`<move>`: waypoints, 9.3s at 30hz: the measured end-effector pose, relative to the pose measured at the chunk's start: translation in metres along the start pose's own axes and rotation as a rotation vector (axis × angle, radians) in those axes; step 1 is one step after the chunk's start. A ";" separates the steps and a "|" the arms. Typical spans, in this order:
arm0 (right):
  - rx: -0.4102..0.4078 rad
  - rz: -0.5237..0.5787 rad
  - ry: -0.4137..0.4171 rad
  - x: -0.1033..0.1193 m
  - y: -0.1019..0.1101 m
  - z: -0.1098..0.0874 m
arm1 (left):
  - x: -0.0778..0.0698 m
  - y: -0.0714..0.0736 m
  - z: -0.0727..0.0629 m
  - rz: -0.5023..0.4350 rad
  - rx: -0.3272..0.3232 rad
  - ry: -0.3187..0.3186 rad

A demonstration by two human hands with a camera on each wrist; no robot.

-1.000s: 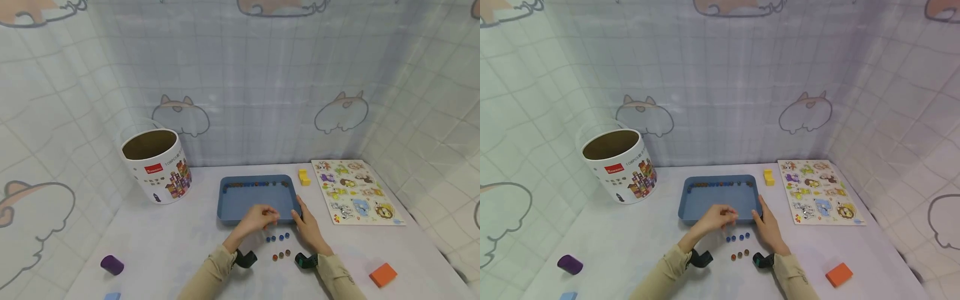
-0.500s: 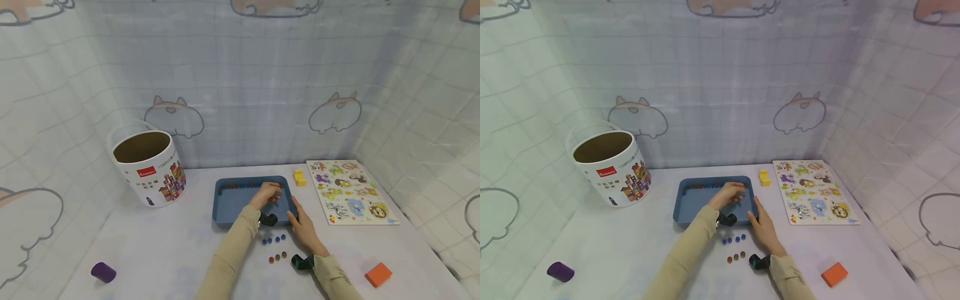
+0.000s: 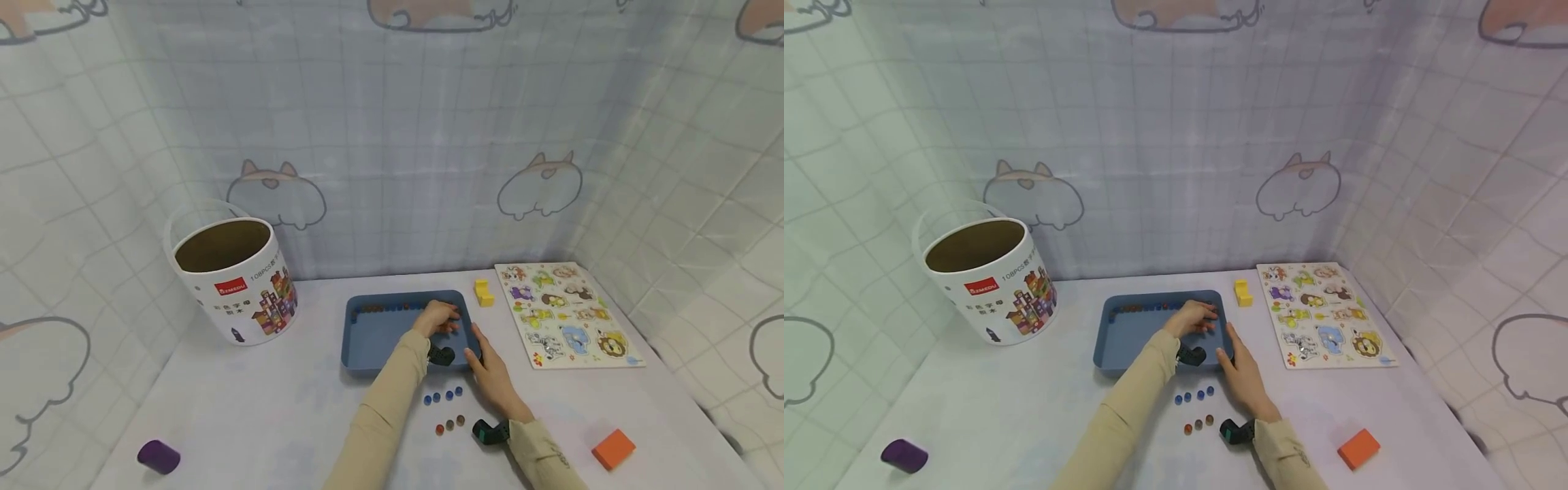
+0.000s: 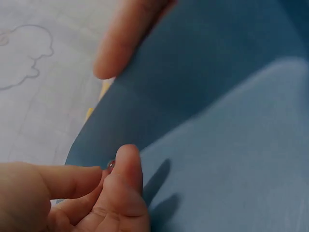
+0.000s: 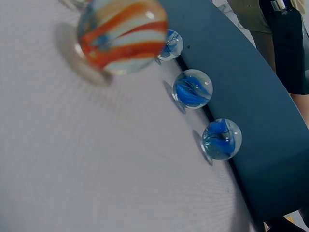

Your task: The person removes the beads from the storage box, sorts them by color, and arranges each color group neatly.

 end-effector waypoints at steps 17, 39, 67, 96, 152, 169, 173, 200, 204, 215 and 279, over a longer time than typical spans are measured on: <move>0.003 0.008 0.021 0.000 0.001 0.000 | -0.001 -0.001 -0.007 0.321 -0.043 -0.073; 0.006 0.000 0.011 0.002 0.003 -0.001 | 0.055 0.046 -0.116 0.340 0.309 -0.306; 0.021 -0.010 0.010 0.002 0.003 0.000 | 0.112 0.035 -0.158 0.441 0.245 -0.193; 0.007 0.002 -0.001 -0.003 -0.001 -0.004 | 0.008 0.045 -0.033 0.114 0.029 -0.189; 0.023 -0.012 -0.010 0.001 0.002 -0.003 | 0.080 0.073 -0.131 0.288 0.344 -0.238; 0.026 -0.014 -0.009 0.001 0.001 -0.004 | 0.092 0.065 -0.154 0.507 0.319 -0.224; -0.005 -0.012 0.020 0.002 0.000 -0.004 | 0.056 0.077 -0.140 0.451 0.275 -0.265; -0.004 0.020 -0.007 0.002 0.000 -0.002 | -0.001 0.042 0.017 0.117 -0.228 -0.136; -0.007 0.004 -0.003 0.001 0.001 -0.002 | 0.003 0.038 0.021 0.185 -0.255 -0.152; -0.002 -0.002 -0.021 0.001 0.000 -0.004 | 0.000 0.042 0.005 0.341 -0.234 -0.141; 0.012 0.003 -0.016 0.001 0.000 -0.003 | -0.005 0.072 -0.028 0.153 -0.010 -0.238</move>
Point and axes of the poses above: each hand's wrist, its own z-axis towards the middle knuckle, its own y-axis out of the back of the hand, x = y × z, the point moved 2 cm from there along z, towards the middle knuckle, and after that the axes turned 6 degrees about y, right-handed, at the moved point
